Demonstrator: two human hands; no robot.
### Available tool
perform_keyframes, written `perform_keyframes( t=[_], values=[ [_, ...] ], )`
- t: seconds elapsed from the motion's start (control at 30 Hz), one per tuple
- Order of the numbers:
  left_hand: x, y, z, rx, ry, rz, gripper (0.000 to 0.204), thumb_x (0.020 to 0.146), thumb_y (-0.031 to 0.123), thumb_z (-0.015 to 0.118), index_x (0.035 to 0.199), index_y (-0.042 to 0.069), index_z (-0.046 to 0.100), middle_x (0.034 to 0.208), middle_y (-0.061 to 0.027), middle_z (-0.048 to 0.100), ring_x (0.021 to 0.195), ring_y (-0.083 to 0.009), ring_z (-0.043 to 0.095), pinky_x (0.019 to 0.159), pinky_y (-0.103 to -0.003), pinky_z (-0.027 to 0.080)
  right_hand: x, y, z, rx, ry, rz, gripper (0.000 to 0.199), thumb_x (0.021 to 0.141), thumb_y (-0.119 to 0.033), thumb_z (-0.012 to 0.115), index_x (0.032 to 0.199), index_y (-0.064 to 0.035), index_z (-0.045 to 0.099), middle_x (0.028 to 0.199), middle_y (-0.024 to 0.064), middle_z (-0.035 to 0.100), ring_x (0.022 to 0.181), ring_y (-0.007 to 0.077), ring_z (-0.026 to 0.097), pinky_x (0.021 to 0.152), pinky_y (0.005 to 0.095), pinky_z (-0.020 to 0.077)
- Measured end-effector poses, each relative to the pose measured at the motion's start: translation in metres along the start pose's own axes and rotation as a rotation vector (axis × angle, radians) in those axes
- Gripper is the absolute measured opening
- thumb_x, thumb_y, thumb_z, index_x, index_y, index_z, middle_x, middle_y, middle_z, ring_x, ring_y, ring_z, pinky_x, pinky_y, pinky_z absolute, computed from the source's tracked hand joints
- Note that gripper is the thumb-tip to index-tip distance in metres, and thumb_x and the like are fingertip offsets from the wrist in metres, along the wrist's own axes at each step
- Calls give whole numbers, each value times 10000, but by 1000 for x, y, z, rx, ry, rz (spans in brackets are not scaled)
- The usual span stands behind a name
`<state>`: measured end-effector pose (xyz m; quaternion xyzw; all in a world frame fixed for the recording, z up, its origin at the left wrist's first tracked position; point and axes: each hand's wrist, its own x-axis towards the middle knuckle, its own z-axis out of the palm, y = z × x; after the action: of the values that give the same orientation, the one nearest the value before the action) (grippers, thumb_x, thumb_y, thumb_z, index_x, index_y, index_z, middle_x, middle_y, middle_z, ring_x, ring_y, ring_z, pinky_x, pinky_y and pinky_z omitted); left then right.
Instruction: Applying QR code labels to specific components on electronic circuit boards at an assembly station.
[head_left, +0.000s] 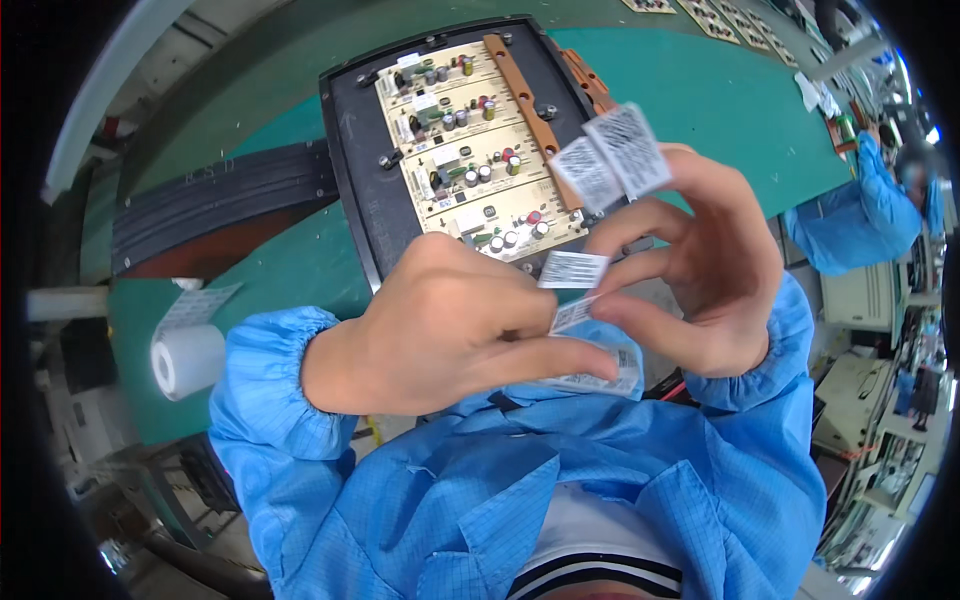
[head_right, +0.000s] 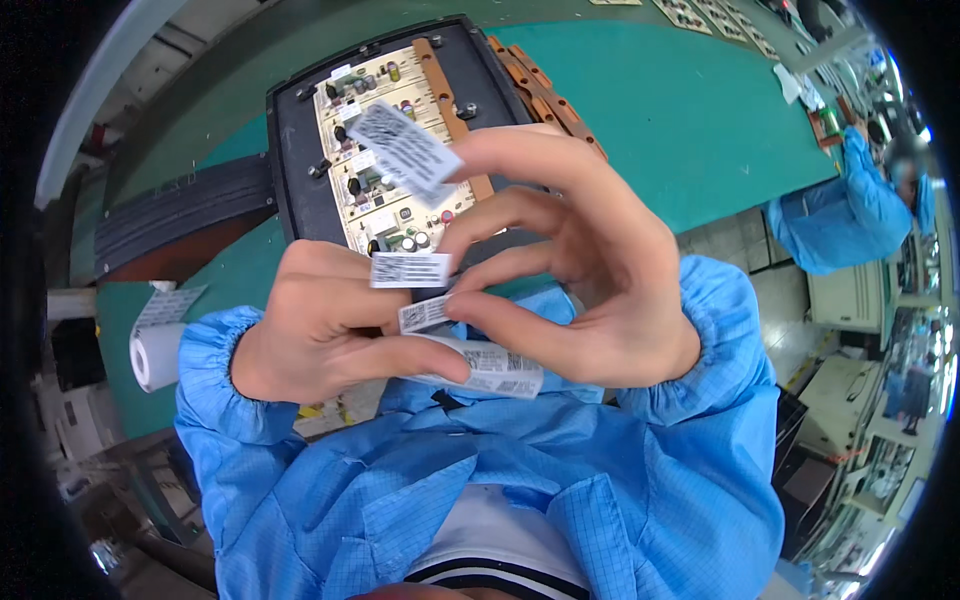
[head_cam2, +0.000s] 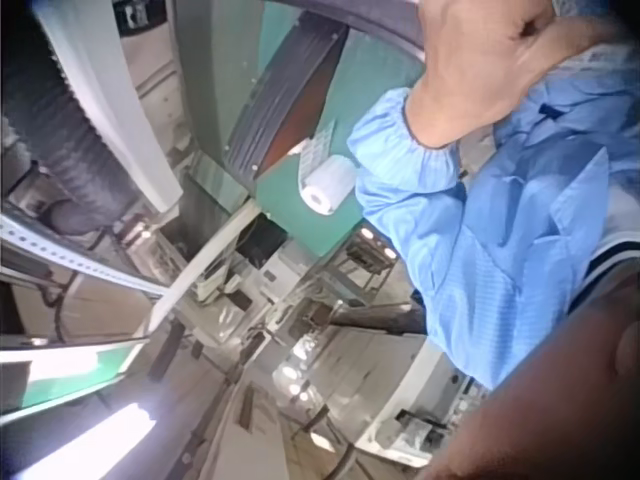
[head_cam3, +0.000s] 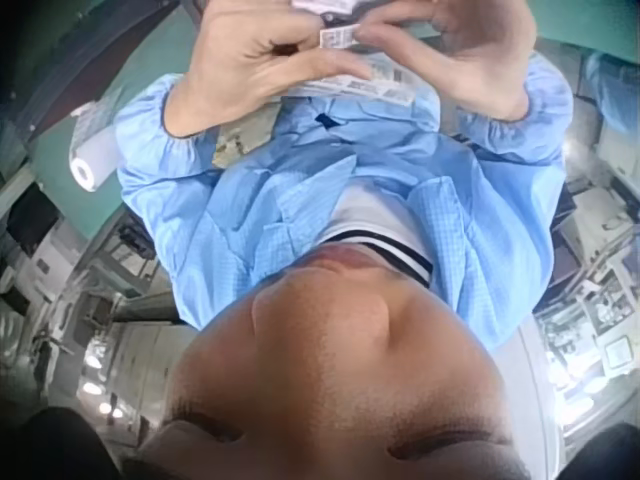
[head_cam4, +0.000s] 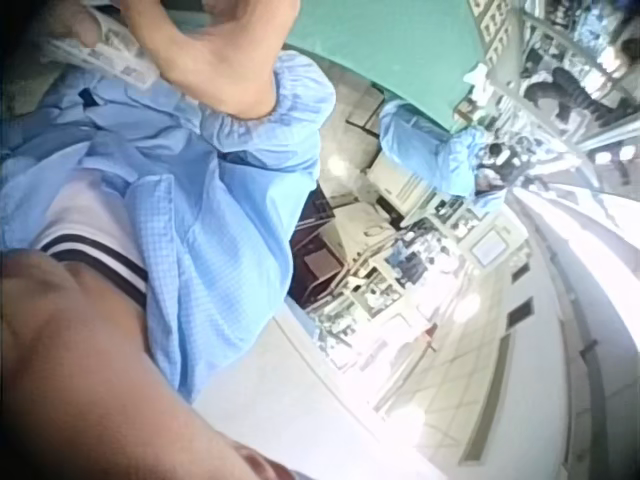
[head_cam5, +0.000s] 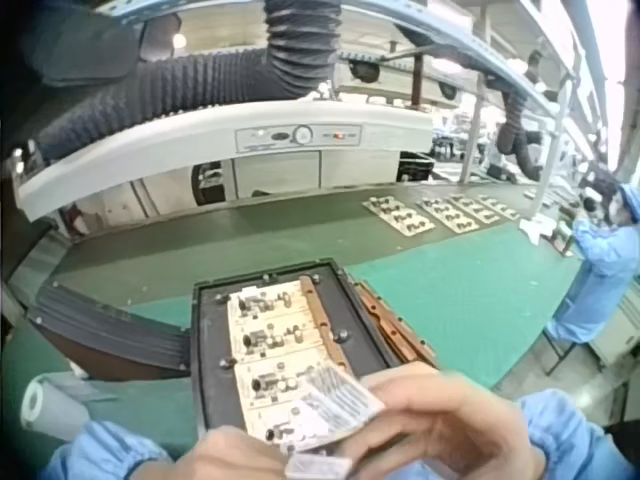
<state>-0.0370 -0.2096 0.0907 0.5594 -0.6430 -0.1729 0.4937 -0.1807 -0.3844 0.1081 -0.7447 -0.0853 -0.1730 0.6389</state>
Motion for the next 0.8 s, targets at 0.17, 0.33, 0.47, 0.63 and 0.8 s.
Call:
perform_keyframes(
  t=[0.17, 0.33, 0.47, 0.63, 0.8],
  values=[
    [-20, 9, 35, 150, -32, 234, 481, 806, 307, 798, 561, 114, 433, 519, -23, 390, 420, -187, 445, 389, -318, 353, 29, 4, -10, -357, 4, -98, 651, 757, 158, 692, 1348, 16, 457, 1369, 183, 442, 1074, 247, 604, 792, 297, 622],
    [-65, -29, 95, 172, -62, 403, 404, 880, 345, 688, 592, 112, 528, 505, -20, 486, 444, -191, 535, 400, -336, 422, 68, 36, -6, -560, -180, 56, 516, 767, 93, 734, 1239, -53, 585, 1317, 90, 450, 1062, 173, 576, 777, 245, 632],
    [-67, -70, 99, 156, -97, 403, 431, 848, 293, 755, 572, 116, 475, 520, -22, 451, 438, -189, 490, 410, -313, 393, 74, 42, -2, -632, -223, 99, 522, 752, 89, 749, 1225, -68, 593, 1313, 89, 435, 1045, 179, 577, 761, 261, 651],
    [-67, -73, 99, 97, -132, 287, 412, 882, 286, 720, 583, 101, 507, 531, -45, 512, 475, -217, 547, 450, -326, 446, 79, 47, -1, -704, -264, 120, 503, 746, 96, 751, 1199, -57, 594, 1284, 96, 424, 1061, 203, 579, 729, 268, 661],
    [-67, -73, 99, 127, -131, 300, 397, 894, 293, 707, 596, 91, 539, 539, -53, 530, 489, -220, 563, 480, -318, 481, 82, 49, 2, -873, -286, 11, 545, 748, 68, 768, 1230, -60, 551, 1242, 125, 413, 971, 245, 595, 707, 303, 641]
  ],
)
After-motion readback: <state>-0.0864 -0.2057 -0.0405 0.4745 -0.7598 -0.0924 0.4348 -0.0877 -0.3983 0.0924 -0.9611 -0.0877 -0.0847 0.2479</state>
